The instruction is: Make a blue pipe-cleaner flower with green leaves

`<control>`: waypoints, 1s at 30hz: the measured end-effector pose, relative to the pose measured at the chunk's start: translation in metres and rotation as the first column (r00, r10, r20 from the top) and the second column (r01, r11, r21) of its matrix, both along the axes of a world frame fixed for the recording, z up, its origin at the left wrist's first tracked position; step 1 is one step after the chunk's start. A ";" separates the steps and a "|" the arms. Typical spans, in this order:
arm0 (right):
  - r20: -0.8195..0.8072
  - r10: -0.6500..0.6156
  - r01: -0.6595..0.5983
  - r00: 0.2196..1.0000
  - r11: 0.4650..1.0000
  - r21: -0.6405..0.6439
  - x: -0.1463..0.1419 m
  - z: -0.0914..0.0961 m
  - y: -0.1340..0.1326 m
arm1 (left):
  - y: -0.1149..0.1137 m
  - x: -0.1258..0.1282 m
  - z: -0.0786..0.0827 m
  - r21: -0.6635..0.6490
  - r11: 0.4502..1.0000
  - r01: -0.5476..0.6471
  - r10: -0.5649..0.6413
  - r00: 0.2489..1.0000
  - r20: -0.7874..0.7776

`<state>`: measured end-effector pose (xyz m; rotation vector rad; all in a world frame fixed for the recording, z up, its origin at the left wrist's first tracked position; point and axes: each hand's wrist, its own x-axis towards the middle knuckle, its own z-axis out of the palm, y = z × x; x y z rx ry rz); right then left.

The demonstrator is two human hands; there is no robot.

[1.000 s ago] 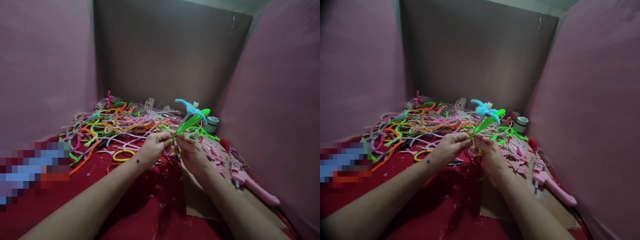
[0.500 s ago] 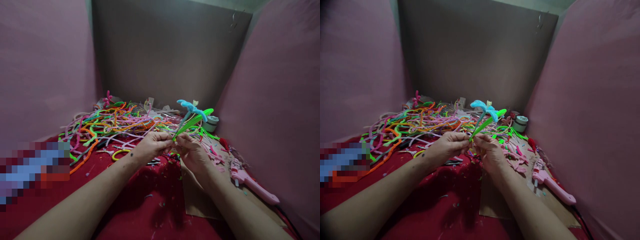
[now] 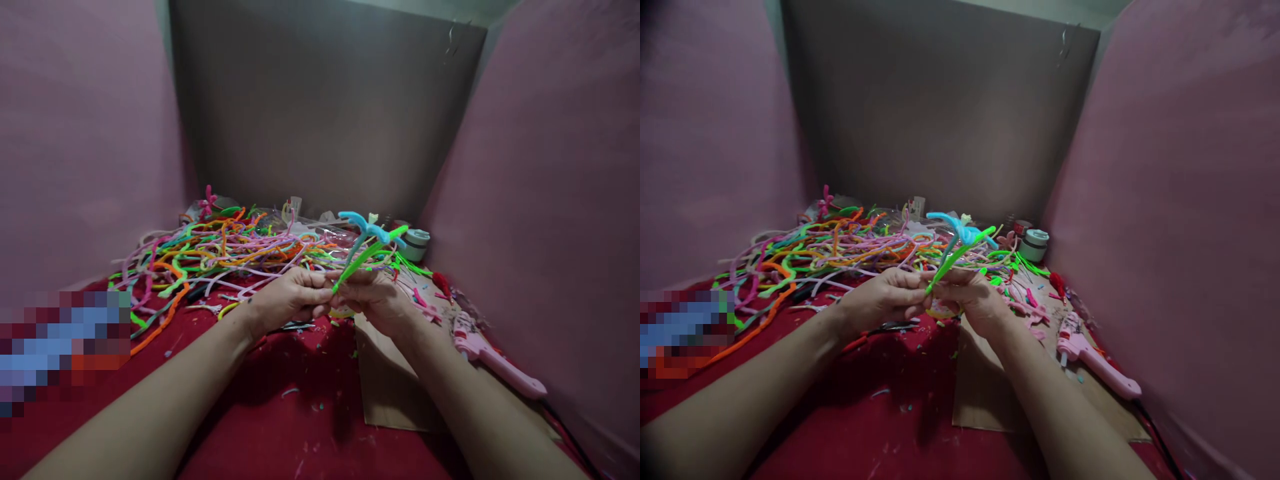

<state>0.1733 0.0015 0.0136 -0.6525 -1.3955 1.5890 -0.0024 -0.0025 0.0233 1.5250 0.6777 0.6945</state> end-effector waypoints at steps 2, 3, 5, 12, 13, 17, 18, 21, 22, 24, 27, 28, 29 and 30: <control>0.019 0.015 -0.016 1.000 0.999 0.038 0.001 -0.004 0.002 | 0.001 -0.002 0.000 -0.034 0.999 0.031 -0.032 0.999 -0.010; 0.019 0.000 -0.001 1.000 0.998 0.060 0.001 -0.006 0.004 | 0.001 -0.002 0.001 -0.039 0.999 0.028 -0.029 0.999 -0.015; 0.008 -0.069 0.068 0.998 0.993 0.092 0.000 -0.010 0.007 | 0.001 0.001 0.002 0.006 1.000 -0.023 0.023 0.999 -0.038; -0.021 -0.370 0.371 0.929 0.927 0.061 -0.010 -0.014 0.005 | -0.003 0.018 -0.003 0.421 0.827 -0.373 0.440 0.895 -0.072; -0.022 -0.366 0.367 0.930 0.928 0.072 -0.010 -0.013 0.004 | -0.003 0.019 -0.004 0.452 0.797 -0.400 0.467 0.883 -0.043; -0.063 -0.269 0.273 0.961 0.959 0.073 -0.008 -0.011 0.003 | -0.005 0.019 -0.002 0.407 0.825 -0.391 0.437 0.899 -0.022; -0.070 -0.248 0.252 0.966 0.966 0.056 -0.008 -0.010 0.003 | -0.006 0.018 0.000 0.363 0.855 -0.370 0.409 0.912 -0.035; -0.061 -0.175 0.176 0.983 0.984 0.019 -0.006 -0.009 0.004 | -0.005 0.011 0.005 0.239 0.936 -0.256 0.280 0.957 -0.070; -0.052 -0.144 0.145 0.988 0.989 0.010 -0.005 -0.009 0.004 | -0.005 0.009 0.006 0.203 0.958 -0.204 0.225 0.971 -0.086; -0.036 -0.110 0.110 0.993 0.994 0.003 -0.005 -0.009 0.004 | -0.005 0.005 0.009 0.141 0.985 -0.103 0.119 0.987 -0.109; -0.036 -0.153 0.155 0.988 0.987 0.043 -0.006 -0.010 0.003 | -0.007 0.004 0.013 0.092 0.993 -0.076 0.088 0.987 -0.131; -0.038 -0.180 0.182 0.983 0.981 0.070 -0.006 -0.010 0.003 | -0.008 0.006 0.013 0.108 0.989 -0.099 0.115 0.983 -0.144; -0.041 -0.213 0.216 0.976 0.972 0.098 -0.007 -0.010 0.002 | -0.008 0.008 0.013 0.146 0.980 -0.136 0.159 0.974 -0.159; -0.037 -0.252 0.255 0.967 0.959 0.125 -0.007 -0.010 0.001 | -0.008 0.010 0.011 0.202 0.962 -0.183 0.219 0.961 -0.172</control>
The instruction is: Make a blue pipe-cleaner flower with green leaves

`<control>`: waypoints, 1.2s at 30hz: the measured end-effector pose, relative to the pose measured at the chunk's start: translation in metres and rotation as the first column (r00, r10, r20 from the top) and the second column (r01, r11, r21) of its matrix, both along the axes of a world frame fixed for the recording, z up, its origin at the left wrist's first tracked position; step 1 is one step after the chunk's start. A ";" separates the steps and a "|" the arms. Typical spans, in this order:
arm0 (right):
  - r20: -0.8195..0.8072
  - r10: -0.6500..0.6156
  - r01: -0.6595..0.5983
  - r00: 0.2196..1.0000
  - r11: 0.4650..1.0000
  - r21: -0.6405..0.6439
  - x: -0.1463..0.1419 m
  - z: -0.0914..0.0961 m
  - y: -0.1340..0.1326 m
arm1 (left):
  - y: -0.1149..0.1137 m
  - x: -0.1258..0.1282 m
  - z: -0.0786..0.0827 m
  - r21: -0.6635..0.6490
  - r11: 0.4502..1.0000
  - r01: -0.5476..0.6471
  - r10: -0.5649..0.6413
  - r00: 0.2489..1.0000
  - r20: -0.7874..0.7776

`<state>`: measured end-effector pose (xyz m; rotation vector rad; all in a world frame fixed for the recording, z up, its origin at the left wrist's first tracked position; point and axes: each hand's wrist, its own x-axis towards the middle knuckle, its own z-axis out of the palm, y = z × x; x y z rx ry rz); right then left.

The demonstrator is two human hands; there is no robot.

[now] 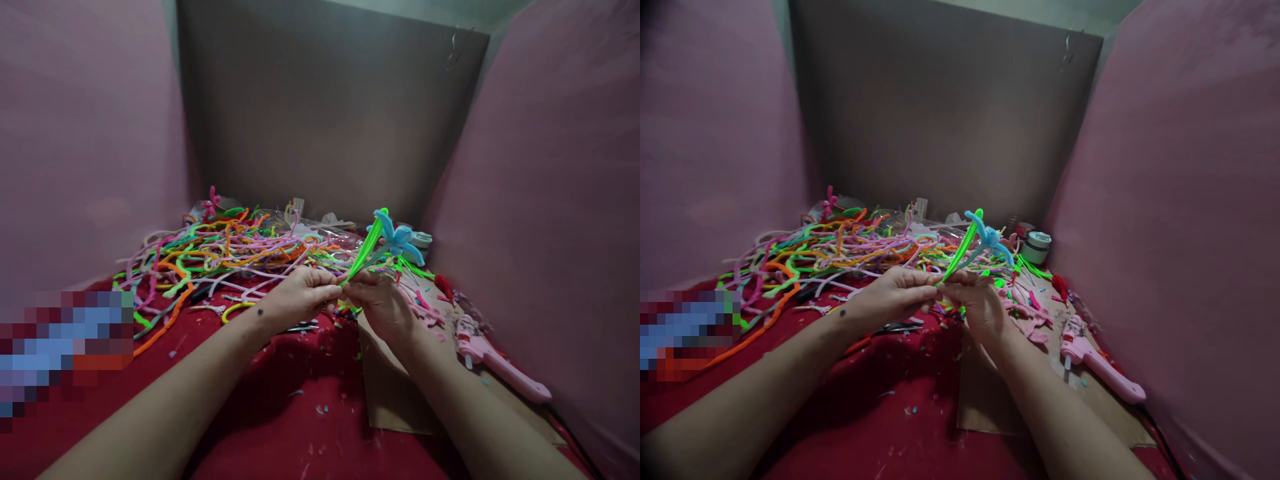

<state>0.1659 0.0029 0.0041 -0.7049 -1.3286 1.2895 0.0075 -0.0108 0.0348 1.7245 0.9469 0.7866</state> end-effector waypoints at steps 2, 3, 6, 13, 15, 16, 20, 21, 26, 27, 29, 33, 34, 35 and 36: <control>0.031 -0.094 0.093 0.995 0.995 0.032 -0.001 0.001 -0.002 | 0.001 0.005 -0.005 0.163 0.980 -0.114 0.121 0.992 -0.035; 0.046 -0.133 0.131 0.990 0.991 0.040 -0.001 0.001 -0.002 | 0.001 0.007 -0.009 0.256 0.952 -0.166 0.182 0.982 -0.041; 0.102 -0.184 0.179 0.978 0.982 0.062 -0.002 0.002 -0.005 | 0.003 0.009 -0.017 0.469 0.849 -0.242 0.292 0.956 -0.037; -0.009 -0.048 0.048 0.999 0.997 0.060 -0.005 0.002 -0.006 | -0.001 0.007 -0.006 0.348 0.913 -0.215 0.204 0.977 0.068; -0.076 -0.026 0.026 0.997 1.000 -0.002 -0.005 0.003 -0.005 | -0.002 0.006 -0.002 0.275 0.946 -0.173 0.149 0.983 0.106; -0.095 -0.018 0.016 0.995 1.000 -0.022 -0.005 0.003 -0.004 | -0.002 0.005 -0.001 0.232 0.961 -0.150 0.124 0.984 0.124; -0.052 0.016 -0.015 0.999 1.000 0.013 -0.002 0.003 -0.001 | 0.001 0.001 -0.002 0.015 0.999 -0.031 0.028 0.981 0.191; -0.029 0.021 -0.020 0.999 0.999 0.029 -0.001 0.003 -0.001 | 0.001 0.000 -0.003 -0.030 0.999 0.011 -0.004 0.979 0.206; 0.046 0.065 -0.067 0.997 0.997 0.044 0.005 0.004 0.000 | 0.001 -0.005 -0.002 -0.167 0.970 0.175 -0.127 0.957 0.262; 0.061 0.069 -0.072 0.996 0.997 0.042 0.006 0.005 0.000 | 0.001 -0.005 -0.001 -0.172 0.965 0.198 -0.148 0.953 0.265; 0.082 0.048 -0.051 0.995 0.998 0.042 0.005 0.007 -0.001 | 0.000 -0.005 0.001 -0.160 0.963 0.219 -0.178 0.956 0.234; 0.072 -0.114 0.114 0.991 0.993 0.014 0.002 0.009 -0.004 | 0.002 -0.001 -0.003 0.094 0.995 0.009 -0.008 1.000 -0.005; 0.084 -0.155 0.155 0.984 0.988 0.001 0.001 0.009 -0.004 | 0.002 0.000 -0.006 0.243 0.968 -0.062 0.082 0.994 -0.070; 0.097 -0.185 0.187 0.978 0.982 -0.010 0.000 0.008 -0.004 | 0.002 0.002 -0.010 0.400 0.910 -0.107 0.171 0.977 -0.127; 0.111 -0.201 0.204 0.973 0.979 -0.017 0.000 0.007 -0.005 | 0.003 0.003 -0.015 0.538 0.835 -0.117 0.246 0.953 -0.174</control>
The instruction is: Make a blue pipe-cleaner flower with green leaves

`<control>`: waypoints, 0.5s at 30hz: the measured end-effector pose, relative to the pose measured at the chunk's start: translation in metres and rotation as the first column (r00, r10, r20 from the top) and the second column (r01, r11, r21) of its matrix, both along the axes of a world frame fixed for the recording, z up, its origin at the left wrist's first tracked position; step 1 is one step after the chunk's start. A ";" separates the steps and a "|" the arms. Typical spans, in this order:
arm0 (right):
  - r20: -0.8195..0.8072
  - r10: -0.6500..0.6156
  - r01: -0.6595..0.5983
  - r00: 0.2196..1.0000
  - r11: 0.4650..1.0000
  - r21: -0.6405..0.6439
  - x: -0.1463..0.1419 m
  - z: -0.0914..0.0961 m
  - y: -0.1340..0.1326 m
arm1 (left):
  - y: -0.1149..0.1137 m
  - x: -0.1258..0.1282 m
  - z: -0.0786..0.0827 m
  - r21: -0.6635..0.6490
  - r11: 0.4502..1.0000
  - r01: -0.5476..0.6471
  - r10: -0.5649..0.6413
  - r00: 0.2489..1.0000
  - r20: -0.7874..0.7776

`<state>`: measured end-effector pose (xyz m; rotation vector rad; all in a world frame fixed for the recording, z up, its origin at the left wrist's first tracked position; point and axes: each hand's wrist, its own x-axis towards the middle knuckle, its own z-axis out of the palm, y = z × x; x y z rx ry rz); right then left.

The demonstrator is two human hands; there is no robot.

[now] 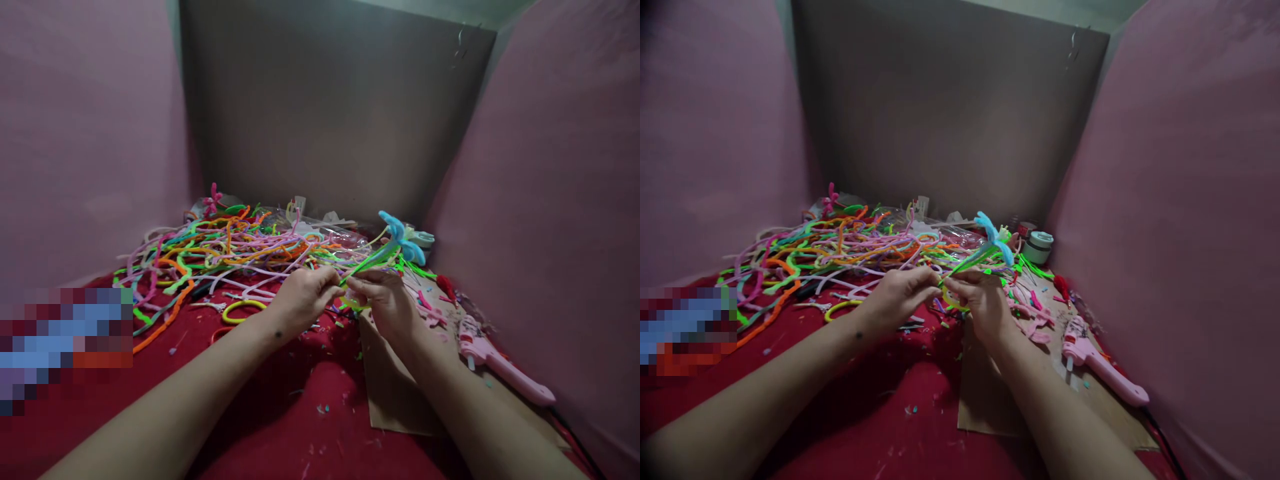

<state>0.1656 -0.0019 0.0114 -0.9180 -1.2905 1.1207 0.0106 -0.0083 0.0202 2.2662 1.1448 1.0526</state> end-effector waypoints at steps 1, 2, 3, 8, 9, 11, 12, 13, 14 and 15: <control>0.007 -0.003 0.003 1.000 1.000 -0.002 0.000 -0.001 0.000 | 0.000 0.001 -0.004 0.119 0.992 -0.037 0.046 0.996 -0.073; 0.008 0.005 -0.005 1.000 1.000 0.002 -0.001 -0.002 -0.001 | 0.000 0.002 -0.008 0.201 0.978 -0.060 0.088 0.987 -0.131; 0.011 0.018 -0.018 1.000 1.000 0.009 -0.001 -0.003 -0.001 | -0.001 0.003 -0.010 0.249 0.965 -0.080 0.125 0.978 -0.167; 0.005 0.075 -0.075 0.997 0.997 0.023 0.002 -0.003 0.002 | 0.000 0.002 -0.003 0.060 0.993 -0.099 0.100 0.995 -0.016; -0.009 0.102 -0.102 0.995 0.995 0.017 0.003 -0.003 0.003 | 0.001 0.000 0.001 -0.019 0.999 -0.050 0.050 0.998 0.033; -0.036 0.160 -0.160 0.986 0.987 0.000 0.004 -0.003 0.006 | 0.002 -0.003 0.008 -0.159 0.985 0.062 -0.044 0.993 0.113; -0.041 0.175 -0.175 0.984 0.985 -0.003 0.005 -0.004 0.007 | 0.002 -0.005 0.011 -0.218 0.970 0.107 -0.075 0.986 0.149; -0.045 0.176 -0.176 0.983 0.984 -0.003 0.005 -0.004 0.008 | 0.002 -0.006 0.013 -0.270 0.952 0.142 -0.094 0.978 0.185; -0.047 0.169 -0.169 0.984 0.986 0.001 0.006 -0.004 0.009 | 0.002 -0.007 0.014 -0.314 0.934 0.173 -0.103 0.969 0.226; -0.050 0.157 -0.156 0.986 0.988 0.009 0.006 -0.005 0.010 | 0.002 -0.007 0.014 -0.351 0.914 0.205 -0.110 0.956 0.272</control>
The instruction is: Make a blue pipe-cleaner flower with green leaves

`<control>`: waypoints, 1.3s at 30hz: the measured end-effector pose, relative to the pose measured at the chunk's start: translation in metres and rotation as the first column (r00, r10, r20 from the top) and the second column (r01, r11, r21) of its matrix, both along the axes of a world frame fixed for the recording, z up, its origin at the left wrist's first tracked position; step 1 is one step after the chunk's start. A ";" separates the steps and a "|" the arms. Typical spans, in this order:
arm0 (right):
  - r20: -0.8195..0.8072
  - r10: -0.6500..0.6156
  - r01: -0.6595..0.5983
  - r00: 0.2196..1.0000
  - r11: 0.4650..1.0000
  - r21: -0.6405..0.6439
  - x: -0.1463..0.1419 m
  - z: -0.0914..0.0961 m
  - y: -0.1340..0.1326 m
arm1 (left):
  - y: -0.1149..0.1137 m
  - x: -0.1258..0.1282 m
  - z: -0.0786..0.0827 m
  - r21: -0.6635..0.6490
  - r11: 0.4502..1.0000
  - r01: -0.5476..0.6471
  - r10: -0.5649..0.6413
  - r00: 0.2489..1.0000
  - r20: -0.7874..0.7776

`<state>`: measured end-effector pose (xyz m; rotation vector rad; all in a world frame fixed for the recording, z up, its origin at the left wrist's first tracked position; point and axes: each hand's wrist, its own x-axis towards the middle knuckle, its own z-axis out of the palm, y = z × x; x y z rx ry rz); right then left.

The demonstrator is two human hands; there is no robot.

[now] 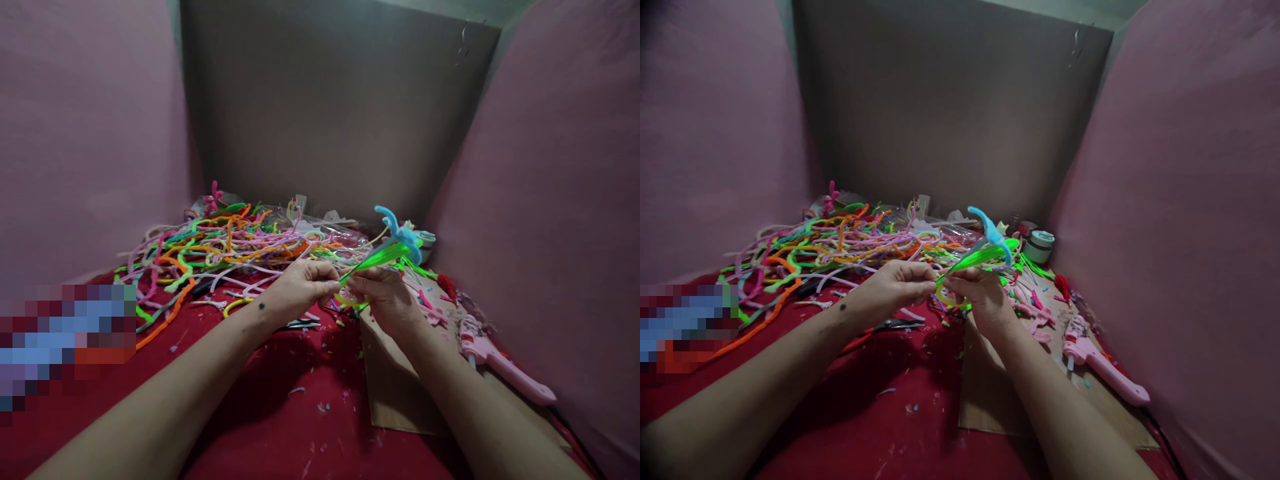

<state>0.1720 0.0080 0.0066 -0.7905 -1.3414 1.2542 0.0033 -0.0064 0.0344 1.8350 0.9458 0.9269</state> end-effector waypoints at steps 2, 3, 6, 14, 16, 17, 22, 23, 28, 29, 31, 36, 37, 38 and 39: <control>-0.006 -0.016 0.016 1.000 1.000 0.013 0.001 0.000 0.001 | -0.001 -0.001 -0.001 -0.091 0.994 0.055 -0.047 0.995 0.086; -0.010 -0.010 0.010 1.000 1.000 0.011 0.001 0.000 0.001 | -0.001 -0.001 -0.001 -0.133 0.987 0.090 -0.074 0.990 0.121; -0.011 0.059 -0.059 0.998 0.998 -0.007 0.002 0.001 0.000 | -0.001 -0.004 -0.002 -0.248 0.950 0.189 -0.144 0.972 0.188; -0.031 -0.019 0.019 0.999 1.000 0.014 -0.003 -0.001 -0.002 | 0.002 -0.001 -0.002 -0.195 0.976 0.092 -0.084 0.995 0.053; -0.017 -0.093 0.094 0.995 0.995 0.022 -0.005 -0.002 -0.003 | 0.001 0.004 -0.006 0.068 0.996 -0.066 0.070 0.995 -0.067; -0.005 -0.119 0.119 0.993 0.992 0.030 -0.006 -0.002 -0.004 | 0.001 0.006 -0.008 0.207 0.970 -0.128 0.155 0.981 -0.121; 0.046 -0.113 0.111 0.993 0.993 0.047 -0.008 -0.003 -0.007 | -0.001 0.010 -0.018 0.515 0.835 -0.195 0.348 0.911 -0.220; 0.038 -0.088 0.086 0.995 0.995 0.047 -0.008 -0.003 -0.006 | -0.001 0.010 -0.017 0.495 0.844 -0.205 0.339 0.920 -0.197; 0.027 -0.033 0.031 0.999 0.998 0.062 -0.003 -0.002 -0.003 | -0.002 0.009 -0.006 0.236 0.957 -0.167 0.178 0.984 -0.028; 0.042 -0.030 0.027 0.999 0.996 0.082 -0.002 0.000 -0.003 | -0.002 0.009 -0.004 0.170 0.977 -0.130 0.132 0.991 0.002; 0.093 -0.026 0.014 0.995 0.992 0.125 0.000 0.005 -0.004 | -0.003 0.009 -0.002 0.039 0.997 -0.064 0.062 0.996 0.066; 0.155 -0.016 0.000 0.988 0.995 0.102 0.003 0.012 -0.008 | -0.002 0.007 -0.006 -0.231 0.970 0.072 -0.015 0.970 0.241; 0.137 0.007 -0.019 0.990 0.996 0.089 0.003 0.012 -0.009 | -0.001 0.006 -0.007 -0.252 0.963 0.092 -0.023 0.964 0.264; 0.109 0.029 -0.038 0.994 0.996 0.080 0.003 0.011 -0.009 | -0.001 0.006 -0.008 -0.260 0.960 0.105 -0.029 0.959 0.281; 0.072 0.045 -0.050 0.996 0.996 0.069 0.002 0.011 -0.010 | 0.000 0.005 -0.008 -0.264 0.959 0.108 -0.028 0.957 0.289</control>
